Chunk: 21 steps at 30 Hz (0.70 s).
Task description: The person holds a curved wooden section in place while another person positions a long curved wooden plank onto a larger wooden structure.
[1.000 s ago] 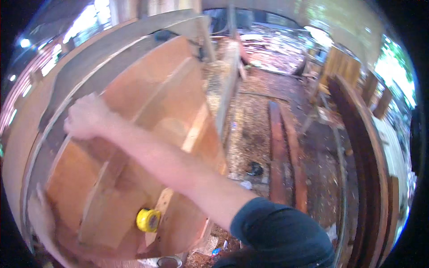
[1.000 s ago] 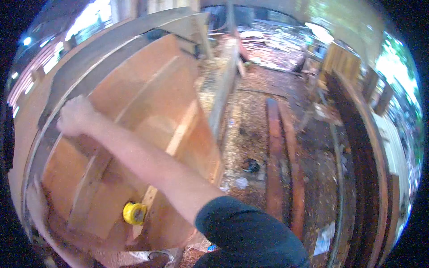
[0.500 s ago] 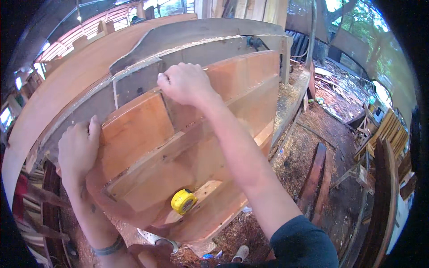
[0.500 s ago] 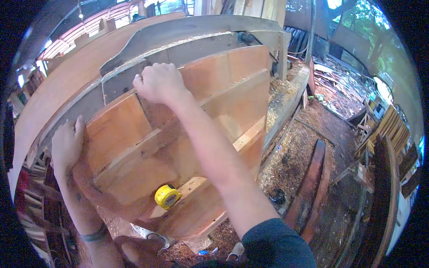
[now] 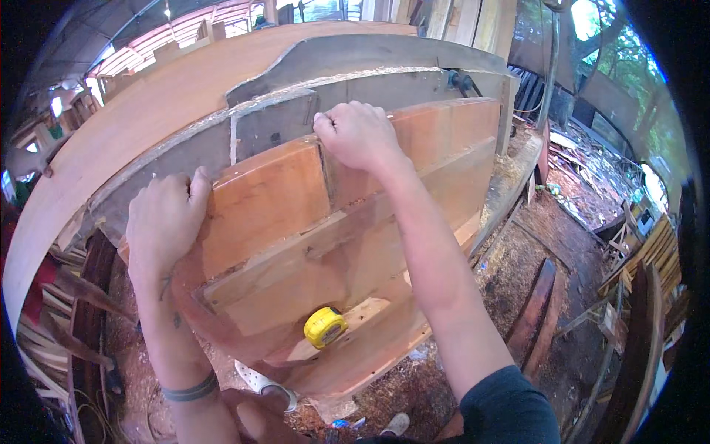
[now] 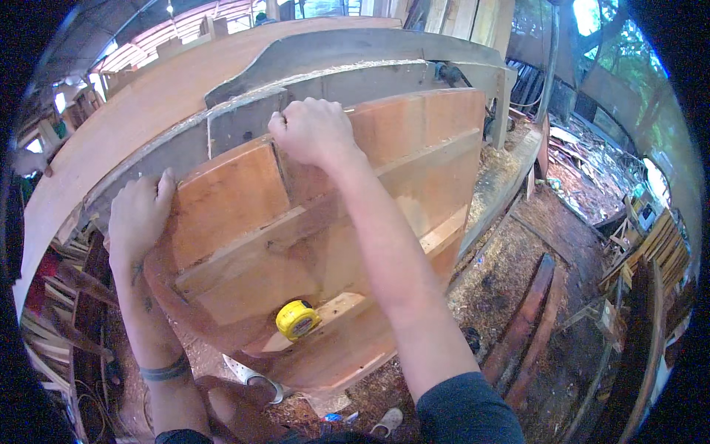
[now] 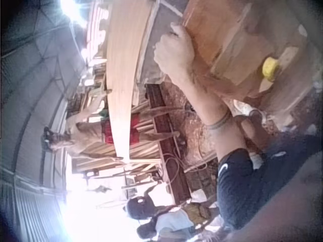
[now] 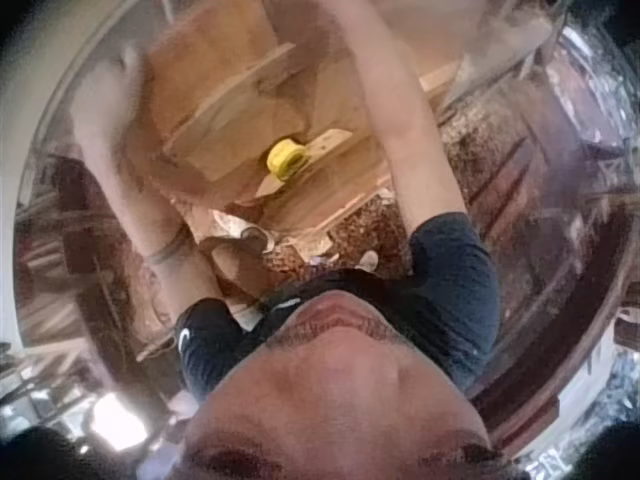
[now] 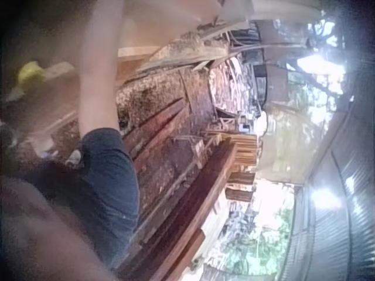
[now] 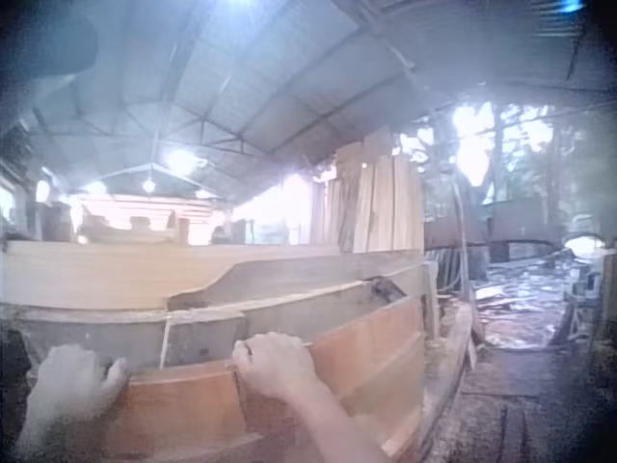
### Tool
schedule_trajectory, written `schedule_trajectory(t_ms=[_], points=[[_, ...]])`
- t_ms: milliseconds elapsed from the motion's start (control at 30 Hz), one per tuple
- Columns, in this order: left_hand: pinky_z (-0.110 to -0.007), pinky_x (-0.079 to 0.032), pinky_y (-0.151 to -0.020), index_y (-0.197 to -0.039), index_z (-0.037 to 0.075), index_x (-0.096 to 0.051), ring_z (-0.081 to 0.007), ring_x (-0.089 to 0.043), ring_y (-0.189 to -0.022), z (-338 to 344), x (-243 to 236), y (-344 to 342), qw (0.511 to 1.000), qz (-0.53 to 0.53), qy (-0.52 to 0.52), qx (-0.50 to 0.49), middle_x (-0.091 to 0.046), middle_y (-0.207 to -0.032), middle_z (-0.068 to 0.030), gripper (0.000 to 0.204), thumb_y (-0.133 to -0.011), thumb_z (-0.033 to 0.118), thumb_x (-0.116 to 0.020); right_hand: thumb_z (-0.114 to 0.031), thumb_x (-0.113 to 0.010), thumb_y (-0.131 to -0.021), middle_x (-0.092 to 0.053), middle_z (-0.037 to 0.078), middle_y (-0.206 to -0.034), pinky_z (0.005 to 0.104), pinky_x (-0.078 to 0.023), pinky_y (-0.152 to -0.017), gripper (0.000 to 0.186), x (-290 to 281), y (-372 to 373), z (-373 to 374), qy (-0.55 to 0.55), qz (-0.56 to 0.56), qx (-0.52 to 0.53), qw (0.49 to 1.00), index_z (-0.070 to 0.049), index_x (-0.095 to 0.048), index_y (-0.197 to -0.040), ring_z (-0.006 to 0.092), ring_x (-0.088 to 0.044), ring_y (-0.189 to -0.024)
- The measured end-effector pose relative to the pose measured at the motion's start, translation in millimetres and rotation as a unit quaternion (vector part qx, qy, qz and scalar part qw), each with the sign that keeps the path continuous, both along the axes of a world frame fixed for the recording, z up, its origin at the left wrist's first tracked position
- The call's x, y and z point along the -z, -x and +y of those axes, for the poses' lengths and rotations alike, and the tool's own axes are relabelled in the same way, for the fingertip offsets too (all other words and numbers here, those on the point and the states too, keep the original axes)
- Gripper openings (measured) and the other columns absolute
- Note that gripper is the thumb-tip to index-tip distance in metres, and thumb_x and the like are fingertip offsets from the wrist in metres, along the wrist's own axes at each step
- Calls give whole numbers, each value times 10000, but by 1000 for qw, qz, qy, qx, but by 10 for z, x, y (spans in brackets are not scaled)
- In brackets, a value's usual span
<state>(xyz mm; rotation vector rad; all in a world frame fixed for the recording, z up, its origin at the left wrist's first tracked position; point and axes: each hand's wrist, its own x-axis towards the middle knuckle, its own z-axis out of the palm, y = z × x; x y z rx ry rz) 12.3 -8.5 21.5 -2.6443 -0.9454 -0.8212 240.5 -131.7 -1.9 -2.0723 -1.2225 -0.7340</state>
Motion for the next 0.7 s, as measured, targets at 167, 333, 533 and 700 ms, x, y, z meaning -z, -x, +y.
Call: schedule_trajectory(t_ms=[167,333,533,700], points=[[-517,-456,-774,-758,-55,-649,-465,-597,-809,9,20,23,1000,-13,-20,7,-604,-778,-303,550,-935,398,-394,-325,-433,-864,-637,226,-738,498,-458,-754,422,13,3,16,-13,-13,0,1000,-15,-671,-702,406,-618,-769],[-512,-460,-753,-723,-47,-647,-458,-600,-782,62,62,13,999,-24,-47,13,-604,-747,-296,545,-932,393,-403,-326,-438,-840,-647,230,-739,485,-491,-780,428,7,4,18,-11,-17,5,1000,-13,-683,-683,384,-645,-764],[-522,-456,-752,-710,-56,-643,-463,-595,-779,48,45,27,999,-20,-46,7,-599,-750,-305,562,-928,401,-398,-334,-434,-868,-634,221,-717,499,-461,-741,436,45,-39,50,-31,-28,-3,999,-11,-655,-674,407,-617,-755],[-517,-432,-816,-817,-55,-640,-462,-584,-877,32,-9,19,1000,19,10,-8,-607,-851,-313,560,-944,423,-376,-343,-430,-873,-643,206,-737,497,-462,-751,432,74,-71,75,-33,-31,1,999,-27,-665,-696,404,-618,-766]])
